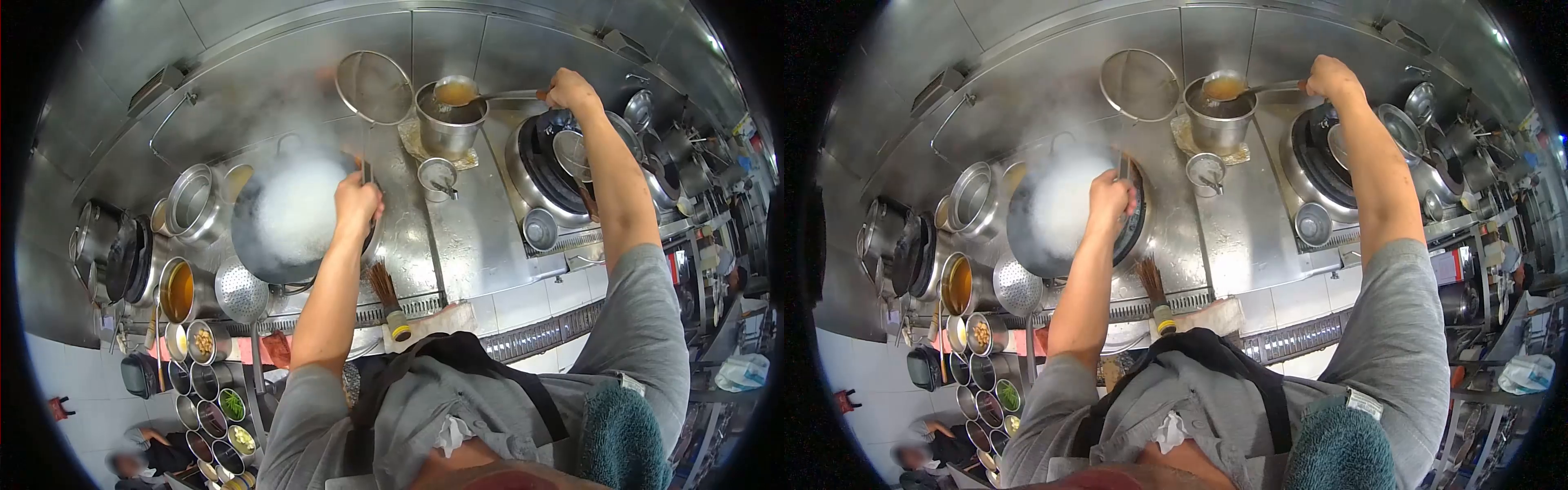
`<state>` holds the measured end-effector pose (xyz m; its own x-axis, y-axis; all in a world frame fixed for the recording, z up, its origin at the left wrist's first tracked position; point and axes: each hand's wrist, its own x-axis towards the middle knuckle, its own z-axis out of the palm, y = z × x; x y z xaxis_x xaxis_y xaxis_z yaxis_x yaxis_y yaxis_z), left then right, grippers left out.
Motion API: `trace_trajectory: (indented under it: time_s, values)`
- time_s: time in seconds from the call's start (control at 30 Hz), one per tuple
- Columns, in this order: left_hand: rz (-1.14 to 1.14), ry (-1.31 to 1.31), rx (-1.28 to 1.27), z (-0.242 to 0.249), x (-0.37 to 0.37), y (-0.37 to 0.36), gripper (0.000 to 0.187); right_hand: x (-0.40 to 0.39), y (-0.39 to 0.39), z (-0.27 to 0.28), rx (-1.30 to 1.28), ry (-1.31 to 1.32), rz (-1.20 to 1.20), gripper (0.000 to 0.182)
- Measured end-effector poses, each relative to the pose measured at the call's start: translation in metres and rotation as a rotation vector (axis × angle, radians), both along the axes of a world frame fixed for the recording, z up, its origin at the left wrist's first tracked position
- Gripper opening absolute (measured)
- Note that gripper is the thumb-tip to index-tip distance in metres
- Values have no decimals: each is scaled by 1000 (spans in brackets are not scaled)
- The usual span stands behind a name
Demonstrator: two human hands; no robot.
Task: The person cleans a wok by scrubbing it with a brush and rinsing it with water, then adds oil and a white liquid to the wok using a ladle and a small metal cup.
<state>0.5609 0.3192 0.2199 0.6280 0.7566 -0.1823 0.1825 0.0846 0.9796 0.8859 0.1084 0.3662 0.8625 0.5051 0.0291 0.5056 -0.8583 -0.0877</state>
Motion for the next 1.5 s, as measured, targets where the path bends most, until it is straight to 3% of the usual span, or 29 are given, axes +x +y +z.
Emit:
trace_trajectory:
  time_s: [0.33, 0.5, 0.53, 0.6, 0.7, 0.73, 0.77, 0.8, 0.83, 0.87, 0.93, 1.0, 1.07, 1.13, 1.2, 1.23, 1.4, 1.5]
  values:
    - [-253, -175, -524, -44, 125, -27, 9, -13, -9, 13, -32, -297, 13, 25]
    - [-260, -217, -687, -62, 147, -52, 29, -18, -18, -13, -132, -429, 128, 18]
    - [-261, -211, -689, -61, 137, -58, 29, -14, -22, -18, -134, -424, 126, 18]
    - [-283, -129, -604, -59, 107, -72, 48, -4, -37, -31, -82, -598, 237, 21]
    - [-381, -25, -421, -45, 29, -99, 50, -9, -55, -40, -16, -778, 199, 21]
    - [-467, -63, -257, -45, 2, -108, 52, -12, -56, -47, -12, -771, 201, 21]
    - [-548, -98, -96, -41, -17, -112, 55, -15, -56, -60, 29, -794, 92, 21]
    - [-541, -91, -101, -33, -28, -114, 55, -20, -54, -70, 67, -813, -16, 22]
    - [-510, -187, -15, -24, -39, -116, 51, -32, -43, -74, 83, -529, -101, 29]
    - [-480, -287, 75, -11, -50, -118, 47, -45, -35, -78, 171, -361, -14, 29]
    - [-404, -280, 128, 22, -63, -115, 41, -67, -14, -81, 530, 3, -63, 26]
    - [-285, -361, 477, 38, -77, -106, 37, -90, -1, -130, 872, 176, 18, 12]
    - [-240, -350, 492, 39, -83, -90, 39, -177, 13, -124, 1184, 673, -67, 10]
    - [-240, -159, 391, 23, -77, -64, 48, -249, 37, -132, 1394, 820, -67, 10]
    - [-412, -109, 39, 10, -72, -38, 44, -309, 62, -137, 1439, 945, -64, 8]
    - [-379, -91, 27, 2, -76, -30, 44, -334, 74, -141, 1504, 1044, -64, 9]
    - [-401, -241, -513, -37, -125, 19, 17, -418, 120, -167, 1413, 1199, -7, 12]
    - [-330, -351, -599, -48, -179, 50, 16, -458, 150, -184, 1289, 1295, 83, 22]
